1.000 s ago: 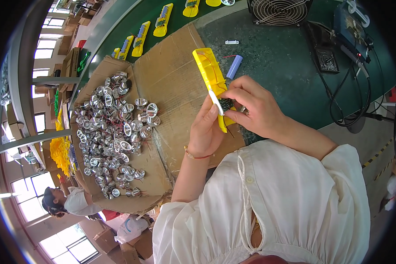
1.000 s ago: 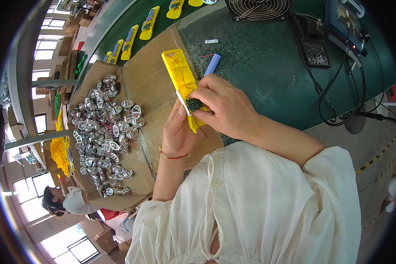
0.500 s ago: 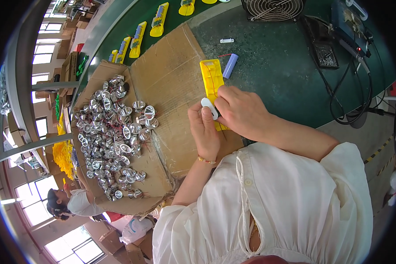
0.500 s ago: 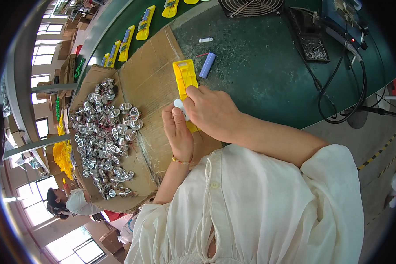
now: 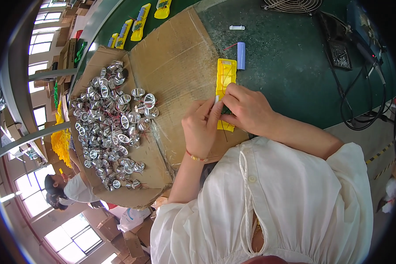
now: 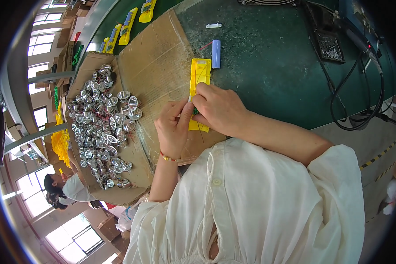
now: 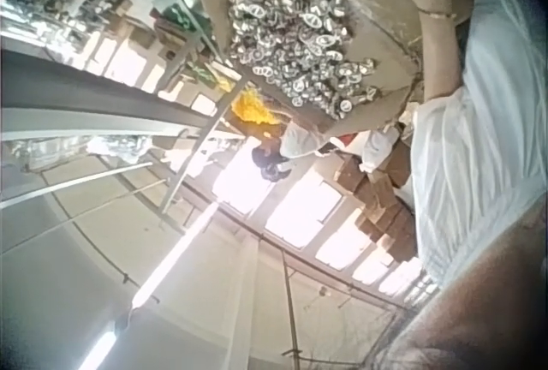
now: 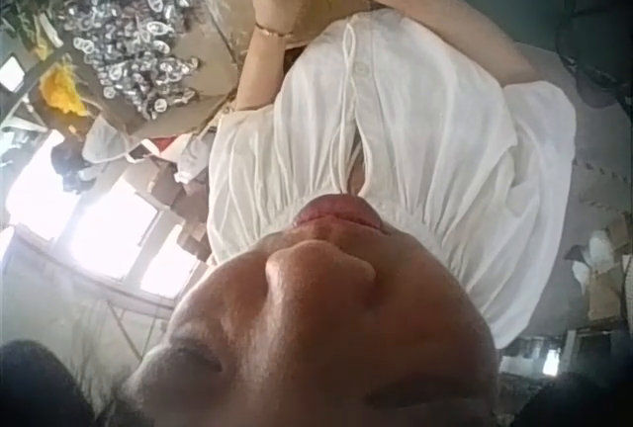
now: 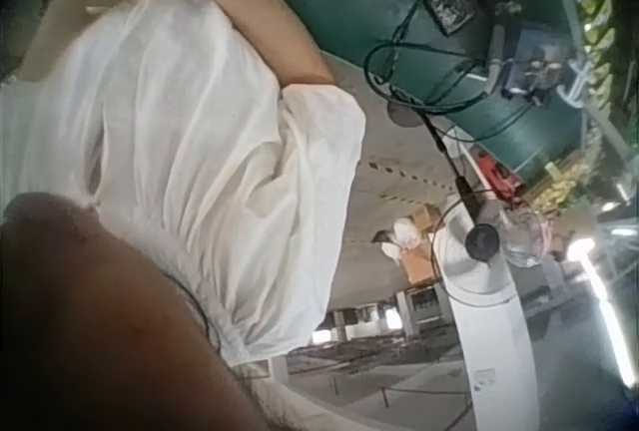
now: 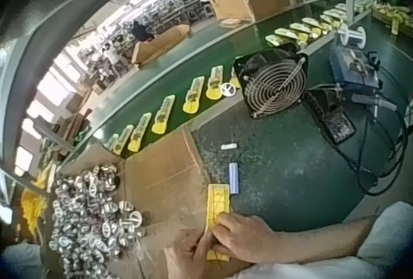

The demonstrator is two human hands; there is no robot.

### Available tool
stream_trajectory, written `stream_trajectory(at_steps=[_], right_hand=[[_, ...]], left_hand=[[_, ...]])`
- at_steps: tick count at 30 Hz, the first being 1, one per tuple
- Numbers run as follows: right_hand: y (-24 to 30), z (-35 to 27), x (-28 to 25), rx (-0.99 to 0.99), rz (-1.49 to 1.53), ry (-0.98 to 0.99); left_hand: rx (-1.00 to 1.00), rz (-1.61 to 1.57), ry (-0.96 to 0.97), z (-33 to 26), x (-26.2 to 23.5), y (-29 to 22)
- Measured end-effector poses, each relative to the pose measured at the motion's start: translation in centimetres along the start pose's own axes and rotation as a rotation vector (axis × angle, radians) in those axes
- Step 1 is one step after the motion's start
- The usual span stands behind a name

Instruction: Soldering components and assembling small handheld flashlights at a factory workbench.

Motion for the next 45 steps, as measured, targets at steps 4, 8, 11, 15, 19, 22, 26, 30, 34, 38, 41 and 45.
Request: stream_trajectory(at_steps=[4,8,11,15,19,22,26,30,34,38,41,45], right_hand=[[-0.1,-0.1,0.1,-0.013,0.01,0.019],[-0.5,-0.1,0.0,0.023,0.086,0.092],[-0.6,-0.1,0.2,0.043,0.106,0.122],[-0.6,0.1,0.4,0.063,0.07,0.167],[-0.5,0.1,0.4,0.028,0.076,0.147],[-0.7,0.0,0.4,0.038,0.084,0.153],[-0.5,0.2,0.3,0.015,0.077,0.13],[-0.5,0.3,0.2,-0.009,0.064,0.121],[-0.4,0.4,0.2,-0.008,0.062,0.117],[-0.5,0.4,0.4,-0.013,0.051,0.124],[-0.5,0.4,0.5,-0.017,0.036,0.134],[-0.6,0.3,0.9,-0.041,0.0,0.124]], left_hand=[[0.18,0.114,0.24,0.8,0.3,0.7],[-0.103,-0.164,0.289,0.7,0.5,3.9],[-0.35,-0.382,0.237,0.7,0.5,4.9],[-0.144,-0.006,0.278,2.4,0.3,2.1],[-0.122,0.048,0.339,2.9,0.7,2.1],[-0.18,-0.015,0.342,2.9,0.8,2.5],[-0.149,-0.001,0.333,2.6,0.8,2.7],[-0.073,0.064,0.339,3.0,0.7,1.4],[-0.026,0.155,0.414,3.2,1.0,1.8],[-0.092,0.085,0.428,3.3,0.9,1.6],[-0.052,0.126,0.488,3.4,1.1,1.0],[0.047,0.107,0.633,3.6,1.6,1.0]])
Point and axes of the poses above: each hand's wrist, its own z-axis towards the middle knuckle, its own x-axis out of the palm, y = z × x, the point moved 7 cm from there along z, towards the middle knuckle, and after that the axes turned 8 degrees about x, right-handed, at the moved point
